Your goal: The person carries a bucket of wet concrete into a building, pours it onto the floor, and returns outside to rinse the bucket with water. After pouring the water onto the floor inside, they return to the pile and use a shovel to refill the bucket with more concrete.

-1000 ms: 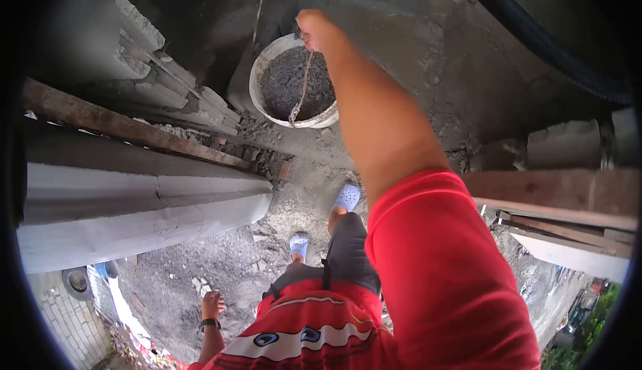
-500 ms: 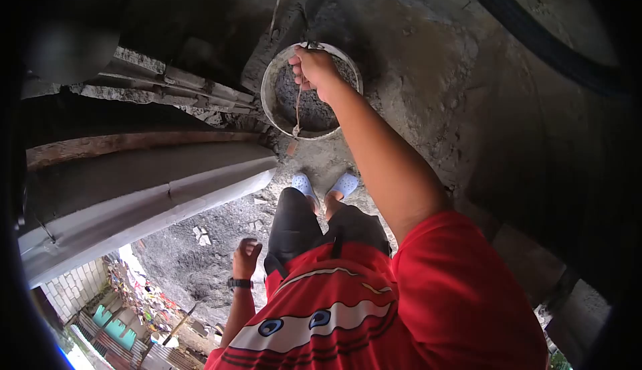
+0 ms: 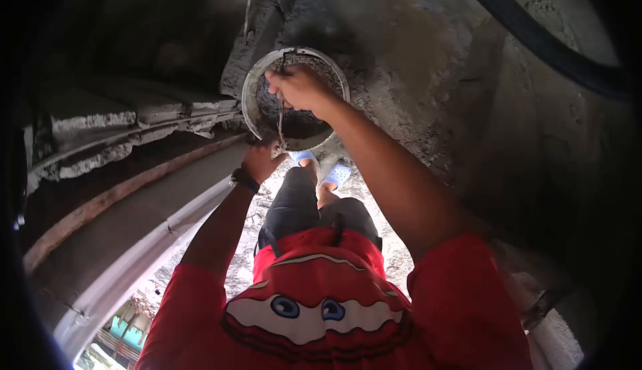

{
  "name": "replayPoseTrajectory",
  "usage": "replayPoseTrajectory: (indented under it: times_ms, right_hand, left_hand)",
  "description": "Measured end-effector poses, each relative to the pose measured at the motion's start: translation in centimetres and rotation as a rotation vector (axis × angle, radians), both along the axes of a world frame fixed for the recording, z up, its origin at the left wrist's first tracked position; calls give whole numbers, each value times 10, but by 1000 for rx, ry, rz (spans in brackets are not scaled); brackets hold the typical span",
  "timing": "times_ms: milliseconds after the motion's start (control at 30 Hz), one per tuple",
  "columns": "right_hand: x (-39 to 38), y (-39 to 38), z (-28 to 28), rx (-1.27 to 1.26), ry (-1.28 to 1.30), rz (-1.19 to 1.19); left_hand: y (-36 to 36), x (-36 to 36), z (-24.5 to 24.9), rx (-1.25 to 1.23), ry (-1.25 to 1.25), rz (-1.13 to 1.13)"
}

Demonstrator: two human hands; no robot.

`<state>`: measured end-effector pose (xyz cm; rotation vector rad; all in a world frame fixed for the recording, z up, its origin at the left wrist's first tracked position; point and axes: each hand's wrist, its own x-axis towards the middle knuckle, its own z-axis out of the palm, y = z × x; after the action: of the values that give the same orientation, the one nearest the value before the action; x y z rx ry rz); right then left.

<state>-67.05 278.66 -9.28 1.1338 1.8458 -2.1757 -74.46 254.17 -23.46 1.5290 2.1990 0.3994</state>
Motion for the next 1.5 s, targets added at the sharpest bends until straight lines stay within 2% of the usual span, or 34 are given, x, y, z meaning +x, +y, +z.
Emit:
replayPoseTrajectory:
  times_ms: [67, 200, 333, 400, 467, 500, 600, 633, 667, 733, 767, 933, 1000, 1067, 1133, 1167, 1267, 1333, 1433, 1500]
  right_hand:
    - [-5, -3, -7, -2, 38, -46]
    - [-15, -6, -4, 29, -13, -88]
    - [-17, -6, -7, 182, -55, -56]
    - [-16, -8, 3, 101, -167, -73]
    - [-9, -5, 2, 76, -149, -109]
    - [0, 0, -4, 237, -105, -39]
    - [54, 33, 28, 218, -113, -140]
    - [80, 51, 23, 499, -224, -99]
    - [104, 53, 33, 566, -246, -320]
    - [145, 69, 40, 673, -476, -416]
    - [164, 73, 41, 632, -521, -443]
    - [222, 62, 4, 507, -592, -465]
    - [227, 52, -13, 259, -441, -681]
    - [234, 45, -23, 181, -477, -727]
    - [238, 38, -20, 116, -454, -792]
    - [242, 37, -16, 102, -415, -834]
    - [265, 42, -30, 142, -314, -933]
    - [285, 53, -35, 141, -314, -917]
    - [299, 63, -28, 153, -374, -862]
    - [304, 62, -24, 161, -438, -821]
  left_hand:
    - [6, -6, 8, 98, -63, -24]
    - [20, -17, 13, 79, -37, -135]
    - [36, -27, 29, -43, -74, -270]
    - [44, -29, 44, -91, -67, -373]
    - [44, -28, 34, -122, -50, -395]
    - [42, -28, 29, -154, -37, -396]
    - [46, -28, 41, -244, -3, -442]
    - [42, -31, 27, -238, 9, -473]
    - [43, -33, 29, -237, 3, -475]
    - [50, -39, 36, -224, -5, -593]
    - [44, -39, 16, -47, -38, -567]
    - [53, -43, 11, -149, -51, -686]
    - [57, -46, 7, -54, -56, -741]
    - [59, -50, 5, 8, -66, -762]
    - [61, -54, 3, -102, 13, -899]
    - [65, -56, -7, -357, 50, -951]
    - [67, -62, -9, -323, 40, -994]
    - [70, -65, -18, -315, -1, -988]
    - [80, -66, -22, -361, -276, -1018]
    - [81, -63, -25, -341, 5, -1138]
